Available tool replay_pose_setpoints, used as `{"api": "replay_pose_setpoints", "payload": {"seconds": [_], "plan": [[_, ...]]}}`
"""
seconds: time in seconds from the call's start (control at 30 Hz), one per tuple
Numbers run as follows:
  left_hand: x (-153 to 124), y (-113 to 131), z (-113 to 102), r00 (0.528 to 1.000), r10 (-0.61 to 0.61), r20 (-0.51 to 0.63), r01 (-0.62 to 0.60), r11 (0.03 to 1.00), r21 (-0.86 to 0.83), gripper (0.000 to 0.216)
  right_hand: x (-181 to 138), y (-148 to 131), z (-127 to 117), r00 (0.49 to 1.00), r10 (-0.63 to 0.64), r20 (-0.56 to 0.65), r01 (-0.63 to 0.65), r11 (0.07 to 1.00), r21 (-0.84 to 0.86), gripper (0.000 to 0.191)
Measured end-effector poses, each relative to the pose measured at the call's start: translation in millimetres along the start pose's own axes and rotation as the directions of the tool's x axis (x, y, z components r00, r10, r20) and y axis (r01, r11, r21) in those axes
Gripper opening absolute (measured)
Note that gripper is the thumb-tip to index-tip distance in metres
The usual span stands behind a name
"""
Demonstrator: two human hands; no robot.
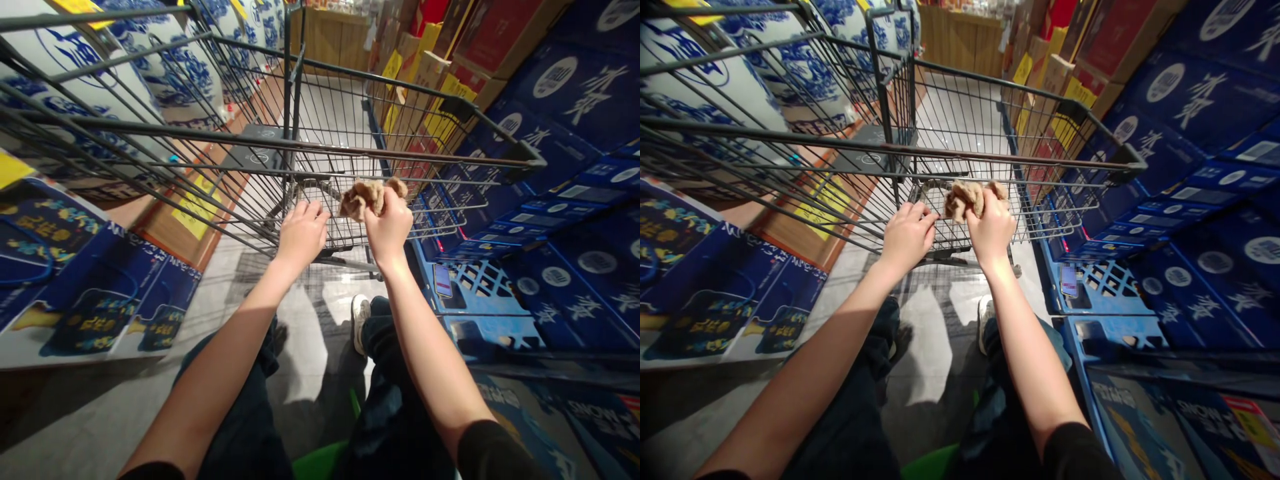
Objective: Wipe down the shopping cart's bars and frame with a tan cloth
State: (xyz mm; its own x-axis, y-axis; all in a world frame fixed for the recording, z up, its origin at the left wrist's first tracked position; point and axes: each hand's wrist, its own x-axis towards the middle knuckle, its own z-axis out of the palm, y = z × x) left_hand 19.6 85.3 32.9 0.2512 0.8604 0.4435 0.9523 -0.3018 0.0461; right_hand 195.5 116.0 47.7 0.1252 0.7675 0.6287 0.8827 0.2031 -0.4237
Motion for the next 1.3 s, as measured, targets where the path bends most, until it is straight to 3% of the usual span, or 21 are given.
{"api": "replay_pose_setpoints", "payload": {"seconds": [0.2, 0.4, 0.63, 0.87, 1.1, 1.2, 1.3], "plan": [[0.1, 0.2, -1.7, 1.000, 0.016, 0.012, -0.016, 1.000, 0.008, 0.029, -5.5, 8.4, -4.8, 0.970, 0.128, 0.209, -0.087, 0.977, -0.196, 0.025], [-0.1, 1.8, -3.9, 1.000, 0.005, 0.029, -0.007, 0.999, 0.042, 0.028, -7.7, -7.1, -10.1, 0.998, -0.058, 0.024, 0.056, 0.996, 0.075, 0.029], [-1.0, 1.6, -4.2, 1.000, 0.009, 0.025, -0.009, 1.000, 0.022, 0.029, -19.3, -5.6, 10.3, 0.971, 0.029, 0.239, -0.019, 0.999, -0.043, 0.030], [-0.3, 3.6, -4.7, 0.997, -0.051, 0.056, 0.049, 0.999, 0.024, 0.024, -1.3, -26.0, 1.3, 0.998, -0.050, 0.028, 0.047, 0.992, 0.120, 0.023], [-1.3, 2.0, -3.0, 1.000, 0.007, 0.002, -0.007, 0.998, 0.060, 0.027, -18.0, -9.1, 12.9, 0.976, 0.052, 0.211, -0.038, 0.997, -0.071, 0.023], [-0.9, 2.3, -2.5, 1.000, -0.010, 0.017, 0.009, 0.998, 0.057, 0.026, -17.0, -11.9, 5.7, 0.979, 0.019, 0.201, -0.030, 0.998, 0.052, 0.021], [-0.4, 2.5, -2.2, 0.998, -0.047, 0.040, 0.046, 0.998, 0.036, 0.024, -12.2, -20.3, -3.4, 0.989, -0.040, 0.142, -0.015, 0.931, 0.365, 0.028]]}}
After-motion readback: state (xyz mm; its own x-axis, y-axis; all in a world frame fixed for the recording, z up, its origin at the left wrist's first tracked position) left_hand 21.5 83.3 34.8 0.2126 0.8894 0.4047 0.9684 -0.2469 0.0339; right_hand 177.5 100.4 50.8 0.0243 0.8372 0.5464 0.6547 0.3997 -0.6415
